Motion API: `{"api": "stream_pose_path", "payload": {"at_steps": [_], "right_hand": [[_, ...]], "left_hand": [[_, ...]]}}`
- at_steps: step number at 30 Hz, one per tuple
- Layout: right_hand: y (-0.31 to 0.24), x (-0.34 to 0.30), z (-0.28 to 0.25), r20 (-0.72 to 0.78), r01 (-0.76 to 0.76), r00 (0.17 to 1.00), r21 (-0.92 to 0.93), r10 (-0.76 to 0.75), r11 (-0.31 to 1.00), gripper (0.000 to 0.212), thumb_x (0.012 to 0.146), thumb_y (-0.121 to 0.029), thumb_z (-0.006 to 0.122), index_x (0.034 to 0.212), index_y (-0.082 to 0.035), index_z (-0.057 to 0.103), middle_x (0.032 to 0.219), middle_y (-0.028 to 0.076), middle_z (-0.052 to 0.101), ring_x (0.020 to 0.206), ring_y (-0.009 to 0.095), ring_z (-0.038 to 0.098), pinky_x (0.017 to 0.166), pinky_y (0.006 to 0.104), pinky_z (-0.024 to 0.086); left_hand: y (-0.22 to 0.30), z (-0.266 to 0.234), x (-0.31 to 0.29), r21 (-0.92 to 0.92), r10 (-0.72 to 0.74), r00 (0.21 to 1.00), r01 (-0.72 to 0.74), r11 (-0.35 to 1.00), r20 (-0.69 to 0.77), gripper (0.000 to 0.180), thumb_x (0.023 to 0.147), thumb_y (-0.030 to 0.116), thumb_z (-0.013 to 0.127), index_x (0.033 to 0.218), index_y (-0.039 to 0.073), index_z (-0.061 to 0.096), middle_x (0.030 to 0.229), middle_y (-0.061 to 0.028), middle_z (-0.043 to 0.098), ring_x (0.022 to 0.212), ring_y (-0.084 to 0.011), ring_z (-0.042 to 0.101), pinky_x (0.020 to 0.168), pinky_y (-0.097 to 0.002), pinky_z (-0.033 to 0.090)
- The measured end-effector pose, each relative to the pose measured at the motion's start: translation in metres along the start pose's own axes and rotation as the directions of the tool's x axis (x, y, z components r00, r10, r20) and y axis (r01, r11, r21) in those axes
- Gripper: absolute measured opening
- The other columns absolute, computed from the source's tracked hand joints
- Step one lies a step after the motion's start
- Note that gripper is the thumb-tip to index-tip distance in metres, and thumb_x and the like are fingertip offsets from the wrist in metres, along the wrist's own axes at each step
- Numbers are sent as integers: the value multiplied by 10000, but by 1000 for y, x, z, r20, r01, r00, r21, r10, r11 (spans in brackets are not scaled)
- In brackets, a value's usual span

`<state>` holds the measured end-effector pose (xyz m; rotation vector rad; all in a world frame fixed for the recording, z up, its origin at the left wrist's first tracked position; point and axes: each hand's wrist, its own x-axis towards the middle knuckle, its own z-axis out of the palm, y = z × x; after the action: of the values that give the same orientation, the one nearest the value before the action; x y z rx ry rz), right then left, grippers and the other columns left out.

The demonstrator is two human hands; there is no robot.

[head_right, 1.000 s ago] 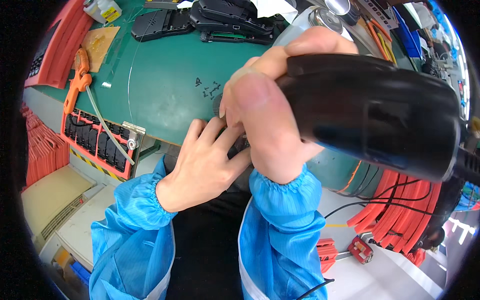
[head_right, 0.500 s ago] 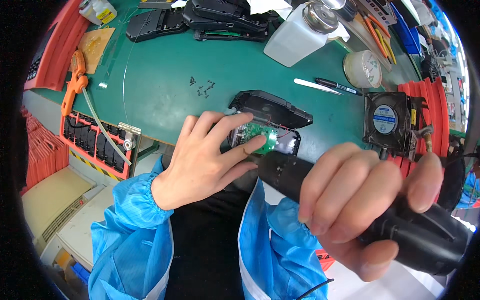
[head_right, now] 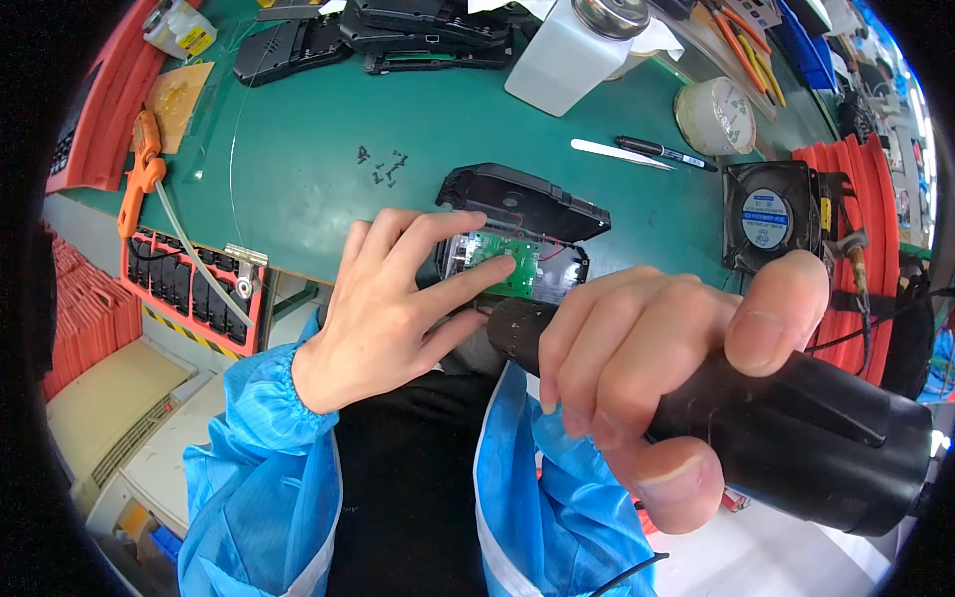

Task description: Assemble a handheld electronic device by installing internal components and securing the outer casing with an electric screwdriver.

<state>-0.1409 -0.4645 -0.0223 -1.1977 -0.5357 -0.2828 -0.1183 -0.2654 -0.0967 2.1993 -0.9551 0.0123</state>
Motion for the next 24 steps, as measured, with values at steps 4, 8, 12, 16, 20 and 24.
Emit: {"api": "stream_pose_path", "payload": {"at_steps": [4,8,12,16,20,24], "right_hand": [[3,-1,2,-30,3,1000,5,-3,1000,421,945,-200,689,1226,-101,391,673,32,587,524,134,571,506,268,496],[0,-1,1,-41,24,999,9,-23,1000,424,950,-212,686,1232,-98,391,682,34,584,525,136,565,507,271,493],[0,1,-2,-2,25,1000,-15,-25,1000,423,953,-221,681,1235,-87,396,688,35,583,532,136,563,505,273,489],[0,3,-4,41,40,998,-4,-40,999,432,954,-224,680,1248,-75,400,687,34,580,536,134,563,499,274,484],[1,1,-3,17,46,999,-10,-46,999,455,954,-229,681,1273,-68,399,688,33,580,533,133,561,496,274,483],[6,1,-5,43,68,997,2,-68,998,486,950,-233,683,1302,-58,397,695,32,588,544,135,578,507,269,498]], "left_hand": [[0,2,-2,25,-3,1000,3,1000,-9,508,716,160,846,1217,174,765,1367,-57,597,1126,-290,542,877,-403,415],[1,2,-2,36,1,1000,0,999,-10,500,725,155,842,1219,179,767,1370,-58,597,1123,-285,543,863,-396,410],[0,3,-2,50,9,1000,-7,999,-25,498,724,146,843,1215,181,771,1369,-59,598,1120,-281,544,855,-391,409],[0,3,-1,55,11,1000,-10,998,-27,503,718,130,843,1213,186,773,1368,-58,600,1119,-280,544,851,-393,410],[1,3,-1,52,5,1000,-4,999,-24,513,713,124,842,1217,189,771,1367,-57,601,1119,-282,544,862,-398,415],[1,4,-1,51,2,1000,-1,999,-27,509,719,127,836,1220,190,770,1367,-57,600,1119,-285,544,869,-401,418]]}}
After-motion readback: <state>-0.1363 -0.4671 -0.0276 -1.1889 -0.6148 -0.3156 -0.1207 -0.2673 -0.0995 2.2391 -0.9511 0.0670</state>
